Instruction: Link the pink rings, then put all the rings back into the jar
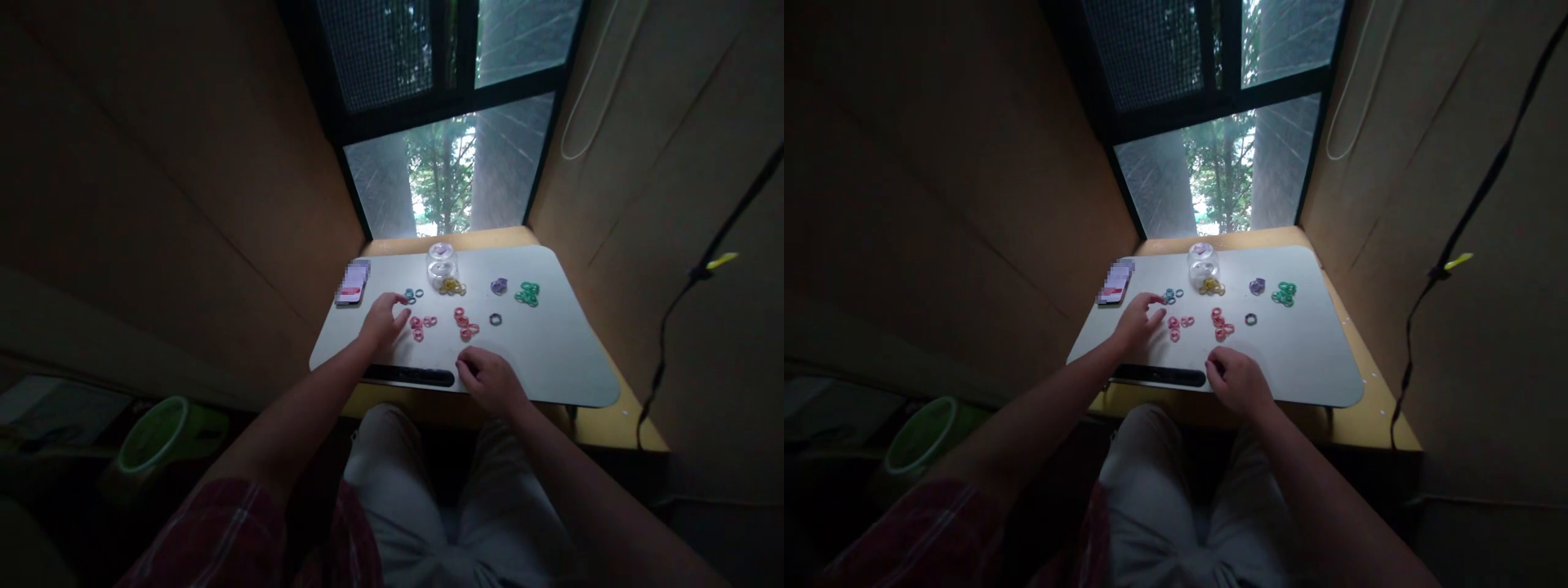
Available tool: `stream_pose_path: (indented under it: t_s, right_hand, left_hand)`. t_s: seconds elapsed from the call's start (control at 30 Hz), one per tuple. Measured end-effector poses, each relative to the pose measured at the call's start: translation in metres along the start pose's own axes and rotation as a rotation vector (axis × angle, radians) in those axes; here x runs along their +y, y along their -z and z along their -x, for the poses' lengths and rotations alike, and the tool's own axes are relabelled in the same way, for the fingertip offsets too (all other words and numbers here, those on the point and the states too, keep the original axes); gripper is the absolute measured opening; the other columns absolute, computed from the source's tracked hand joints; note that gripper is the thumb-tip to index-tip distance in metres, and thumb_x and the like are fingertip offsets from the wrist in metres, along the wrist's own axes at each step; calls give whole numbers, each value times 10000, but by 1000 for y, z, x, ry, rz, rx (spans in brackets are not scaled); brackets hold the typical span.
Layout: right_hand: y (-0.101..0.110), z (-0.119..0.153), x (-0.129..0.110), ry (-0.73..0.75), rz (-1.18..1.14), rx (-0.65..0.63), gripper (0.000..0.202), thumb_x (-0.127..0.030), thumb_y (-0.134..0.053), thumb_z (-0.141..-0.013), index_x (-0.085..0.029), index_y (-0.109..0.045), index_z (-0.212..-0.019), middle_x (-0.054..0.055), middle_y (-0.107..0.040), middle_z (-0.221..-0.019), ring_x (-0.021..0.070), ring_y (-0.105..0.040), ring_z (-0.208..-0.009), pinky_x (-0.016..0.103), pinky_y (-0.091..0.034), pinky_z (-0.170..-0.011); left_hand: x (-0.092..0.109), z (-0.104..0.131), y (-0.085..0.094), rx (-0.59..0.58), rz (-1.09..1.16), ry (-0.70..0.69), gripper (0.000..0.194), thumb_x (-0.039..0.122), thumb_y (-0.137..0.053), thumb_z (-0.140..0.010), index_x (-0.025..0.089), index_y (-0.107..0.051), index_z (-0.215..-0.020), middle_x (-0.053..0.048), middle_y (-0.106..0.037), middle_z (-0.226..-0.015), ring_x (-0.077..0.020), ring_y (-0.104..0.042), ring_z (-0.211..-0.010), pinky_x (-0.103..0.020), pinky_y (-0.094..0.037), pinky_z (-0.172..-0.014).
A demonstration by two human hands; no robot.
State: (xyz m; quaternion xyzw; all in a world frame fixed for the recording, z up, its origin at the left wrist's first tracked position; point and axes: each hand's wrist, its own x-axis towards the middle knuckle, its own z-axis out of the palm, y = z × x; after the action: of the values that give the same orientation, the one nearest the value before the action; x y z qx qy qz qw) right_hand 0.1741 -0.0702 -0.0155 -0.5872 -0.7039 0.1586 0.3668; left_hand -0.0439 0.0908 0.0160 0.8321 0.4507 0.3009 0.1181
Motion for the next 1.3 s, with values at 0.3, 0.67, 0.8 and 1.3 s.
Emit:
stream_pose_path:
  t_s: [0.3,0.67,0.8,1.3]
  right_hand:
    - [-2,1,-2,-5,52,32,169,-272,-505,-858,-206,-580,-722,14,-598,-680,153,-518,-623,269,-339,-612]
    - [-4,-3,-3,-23,88,43,172,-290,-509,-857,-209,-573,-719,8,-591,-661,146,-500,-594,266,-321,-588]
    - [-5,-3,-2,-14,104,39,173,-287,-498,-861,-208,-573,-726,10,-596,-669,149,-506,-611,267,-328,-604]
    - [-4,-4,-6,-30,101,13,172,-275,-474,-877,-212,-546,-734,1,-578,-688,150,-506,-641,269,-337,-627]
  left_hand:
    - [-10,67,8,-170,-88,-171,805,506,-712,-751,149,-395,-1399,-155,-497,-1359,-298,-474,-1260,-458,-380,-1104]
    - [0,57,-4,-185,-176,-76,901,573,-712,-727,197,-350,-1462,-137,-408,-1491,-311,-389,-1364,-464,-324,-1138]
    - [14,41,-22,-174,-160,-115,865,542,-700,-756,191,-355,-1467,-128,-423,-1489,-291,-389,-1370,-447,-321,-1139]
    - [27,16,-34,-129,-89,-132,145,324,-636,-855,186,-664,-820,-53,-620,-869,-200,-555,-876,-341,-463,-830]
